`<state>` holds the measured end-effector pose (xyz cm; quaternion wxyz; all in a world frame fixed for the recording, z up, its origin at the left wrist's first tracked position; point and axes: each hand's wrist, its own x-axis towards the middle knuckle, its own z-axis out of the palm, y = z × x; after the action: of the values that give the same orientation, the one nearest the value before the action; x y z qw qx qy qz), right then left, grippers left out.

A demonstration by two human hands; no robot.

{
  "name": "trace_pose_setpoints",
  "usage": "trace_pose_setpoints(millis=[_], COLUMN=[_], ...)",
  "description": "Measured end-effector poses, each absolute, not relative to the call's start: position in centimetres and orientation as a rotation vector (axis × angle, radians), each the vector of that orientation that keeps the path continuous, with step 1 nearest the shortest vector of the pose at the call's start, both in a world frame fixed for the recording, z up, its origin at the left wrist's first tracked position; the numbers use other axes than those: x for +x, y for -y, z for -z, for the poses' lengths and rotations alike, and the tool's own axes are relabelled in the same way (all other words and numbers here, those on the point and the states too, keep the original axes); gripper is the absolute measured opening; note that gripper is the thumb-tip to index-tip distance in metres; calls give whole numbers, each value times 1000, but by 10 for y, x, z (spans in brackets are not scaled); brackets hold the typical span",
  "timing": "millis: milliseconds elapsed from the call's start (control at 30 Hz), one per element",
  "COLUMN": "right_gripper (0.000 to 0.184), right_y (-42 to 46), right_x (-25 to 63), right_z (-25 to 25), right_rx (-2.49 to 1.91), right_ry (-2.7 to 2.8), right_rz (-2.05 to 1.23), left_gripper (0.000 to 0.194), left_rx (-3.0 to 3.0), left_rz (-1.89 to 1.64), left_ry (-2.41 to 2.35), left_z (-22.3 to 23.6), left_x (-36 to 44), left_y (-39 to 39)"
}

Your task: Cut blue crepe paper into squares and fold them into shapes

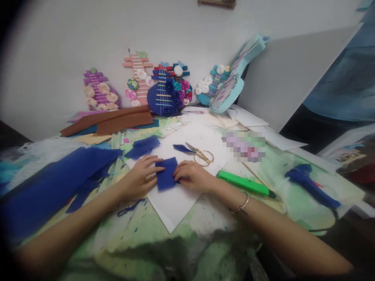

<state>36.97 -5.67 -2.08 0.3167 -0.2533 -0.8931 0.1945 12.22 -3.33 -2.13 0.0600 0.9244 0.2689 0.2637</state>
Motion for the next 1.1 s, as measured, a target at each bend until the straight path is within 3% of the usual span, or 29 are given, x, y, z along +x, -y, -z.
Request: trace_pose_setpoints(millis=[333,467,800,1100], right_gripper=[8,6,7,8], right_y=[44,43,50,51], right_x=[375,380,385,381], right_z=[8,13,17,14], right_rx=[-609,-611,-665,-819], right_ry=[2520,2495,2434,2333], right_rz=[-617,-697,-765,-903], left_gripper=[20,16,27,17], left_rx=[2703,2575,2624,2521], left_rz=[-643,-634,-576,-680], left_ry=[-301,-375,-451,-604], left_z=[3,10,10,19], left_x=[131,131,123,129], left_y=[46,47,47,46])
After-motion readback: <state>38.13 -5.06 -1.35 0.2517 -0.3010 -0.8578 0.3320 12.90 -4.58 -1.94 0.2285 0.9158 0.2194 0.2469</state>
